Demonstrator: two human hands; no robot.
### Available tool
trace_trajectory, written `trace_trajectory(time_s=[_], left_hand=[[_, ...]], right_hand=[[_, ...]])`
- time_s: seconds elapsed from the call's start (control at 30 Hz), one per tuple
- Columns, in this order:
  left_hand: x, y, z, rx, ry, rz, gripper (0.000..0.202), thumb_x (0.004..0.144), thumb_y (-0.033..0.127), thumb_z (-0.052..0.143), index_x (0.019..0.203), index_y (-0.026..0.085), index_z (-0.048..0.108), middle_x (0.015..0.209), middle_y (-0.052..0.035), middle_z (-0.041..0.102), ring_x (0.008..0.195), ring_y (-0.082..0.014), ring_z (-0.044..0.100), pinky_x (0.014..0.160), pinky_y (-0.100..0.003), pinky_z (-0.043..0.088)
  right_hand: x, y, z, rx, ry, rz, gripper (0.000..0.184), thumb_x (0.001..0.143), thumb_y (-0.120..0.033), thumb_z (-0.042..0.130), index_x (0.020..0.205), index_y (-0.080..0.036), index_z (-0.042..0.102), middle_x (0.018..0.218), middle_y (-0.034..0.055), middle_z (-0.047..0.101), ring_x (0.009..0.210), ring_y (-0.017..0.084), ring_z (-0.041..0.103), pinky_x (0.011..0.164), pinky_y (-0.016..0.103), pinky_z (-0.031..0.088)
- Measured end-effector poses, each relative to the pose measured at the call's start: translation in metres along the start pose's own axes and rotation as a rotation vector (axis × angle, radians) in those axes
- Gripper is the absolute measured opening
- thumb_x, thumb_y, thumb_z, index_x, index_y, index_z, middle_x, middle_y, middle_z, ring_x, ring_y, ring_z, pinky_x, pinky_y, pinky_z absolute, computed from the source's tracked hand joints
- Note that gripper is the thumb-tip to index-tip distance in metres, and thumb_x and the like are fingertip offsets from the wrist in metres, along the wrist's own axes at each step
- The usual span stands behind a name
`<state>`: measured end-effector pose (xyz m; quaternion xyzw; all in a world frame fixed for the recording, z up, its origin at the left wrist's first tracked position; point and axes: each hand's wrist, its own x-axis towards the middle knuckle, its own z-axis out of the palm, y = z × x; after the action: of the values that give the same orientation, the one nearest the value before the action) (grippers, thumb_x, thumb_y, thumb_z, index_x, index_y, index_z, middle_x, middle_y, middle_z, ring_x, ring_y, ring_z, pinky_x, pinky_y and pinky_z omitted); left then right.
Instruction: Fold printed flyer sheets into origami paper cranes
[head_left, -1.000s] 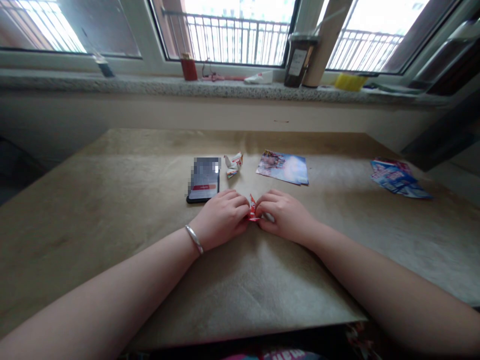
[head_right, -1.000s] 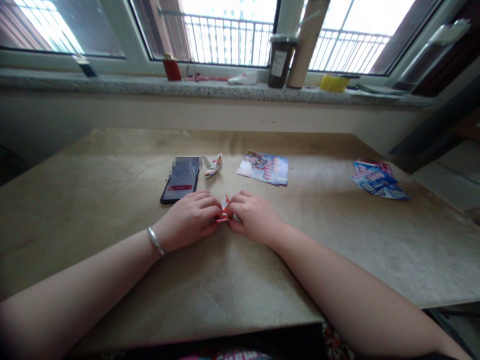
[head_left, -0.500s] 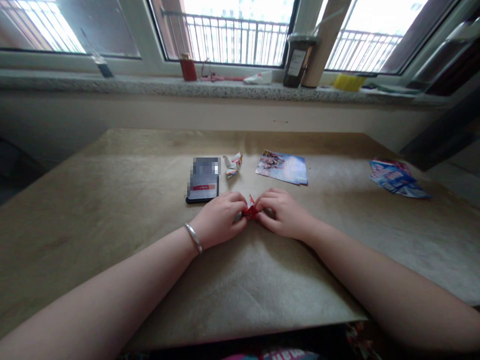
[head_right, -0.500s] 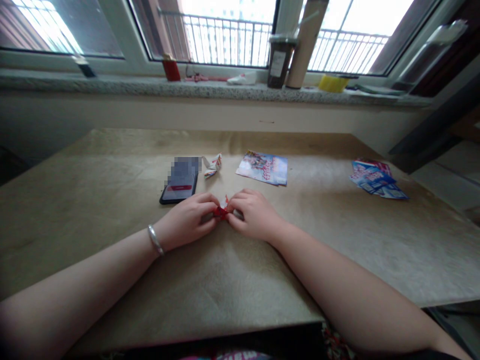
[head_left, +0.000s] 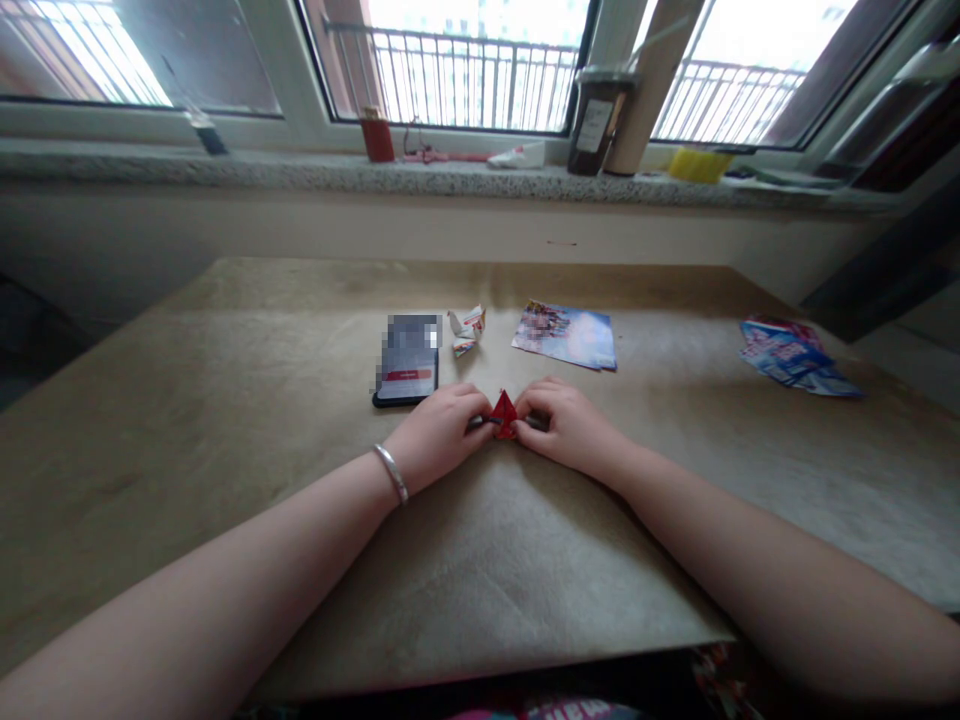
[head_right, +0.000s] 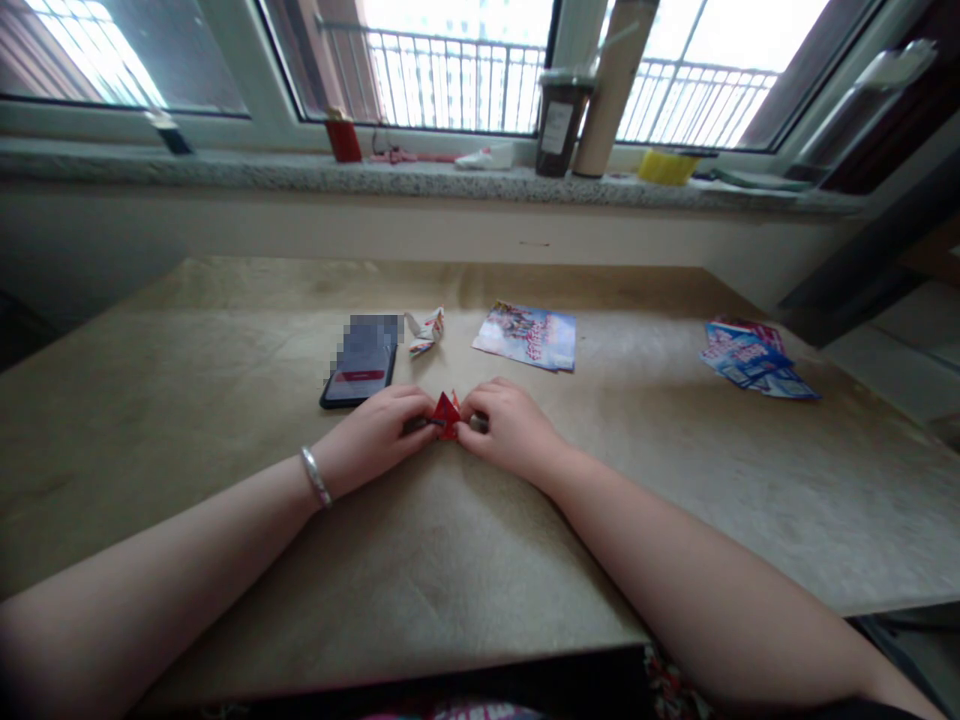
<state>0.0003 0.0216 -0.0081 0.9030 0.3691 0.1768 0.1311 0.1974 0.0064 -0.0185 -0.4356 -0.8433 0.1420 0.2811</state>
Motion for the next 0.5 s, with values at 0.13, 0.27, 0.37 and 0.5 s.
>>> trace_trajectory(time_s=[0.13, 0.27, 0.37, 0.5], left_hand=[[0.0006, 0.0014, -0.0008, 0.006, -0.003, -0.035, 0.008, 0.082, 0.021, 0.06, 0.08, 0.015, 0.062, 0.081, -0.0036, 0.062, 0.079, -0.0157, 0.057, 0.072, -0.025, 0.045], [-0.0011, 0.0015, -0.002, -0.003, -0.013, -0.01, 0.013, 0.084, 0.027, 0.058, 0.081, 0.015, 0.062, 0.083, -0.0042, 0.062, 0.08, -0.0163, 0.057, 0.074, -0.027, 0.045], [-0.0029, 0.0016, -0.0025, 0.021, -0.006, 0.047, 0.014, 0.081, 0.028, 0.061, 0.084, 0.015, 0.061, 0.088, -0.0052, 0.062, 0.084, -0.0174, 0.056, 0.076, -0.028, 0.046], [-0.0038, 0.0019, -0.0026, 0.134, -0.001, 0.102, 0.011, 0.081, 0.026, 0.058, 0.082, 0.015, 0.061, 0.085, -0.0051, 0.062, 0.077, -0.0171, 0.056, 0.07, -0.028, 0.046]], right_hand=[[0.0002, 0.0016, 0.0019, -0.036, -0.003, 0.02, 0.008, 0.075, -0.018, 0.059, 0.067, -0.018, 0.057, 0.077, 0.0041, 0.066, 0.079, 0.017, 0.054, 0.077, 0.03, 0.041], [0.0009, 0.0029, 0.0014, -0.04, -0.016, 0.045, 0.01, 0.076, -0.019, 0.058, 0.066, -0.019, 0.056, 0.077, 0.004, 0.065, 0.08, 0.018, 0.054, 0.077, 0.031, 0.041], [0.001, 0.0026, -0.0006, -0.025, -0.007, 0.045, 0.011, 0.075, -0.018, 0.057, 0.065, -0.019, 0.055, 0.075, 0.0037, 0.064, 0.079, 0.018, 0.054, 0.077, 0.031, 0.042], [-0.0004, 0.0009, -0.005, -0.034, -0.006, -0.043, 0.007, 0.073, -0.016, 0.058, 0.067, -0.019, 0.056, 0.078, 0.004, 0.065, 0.081, 0.018, 0.054, 0.079, 0.031, 0.042]])
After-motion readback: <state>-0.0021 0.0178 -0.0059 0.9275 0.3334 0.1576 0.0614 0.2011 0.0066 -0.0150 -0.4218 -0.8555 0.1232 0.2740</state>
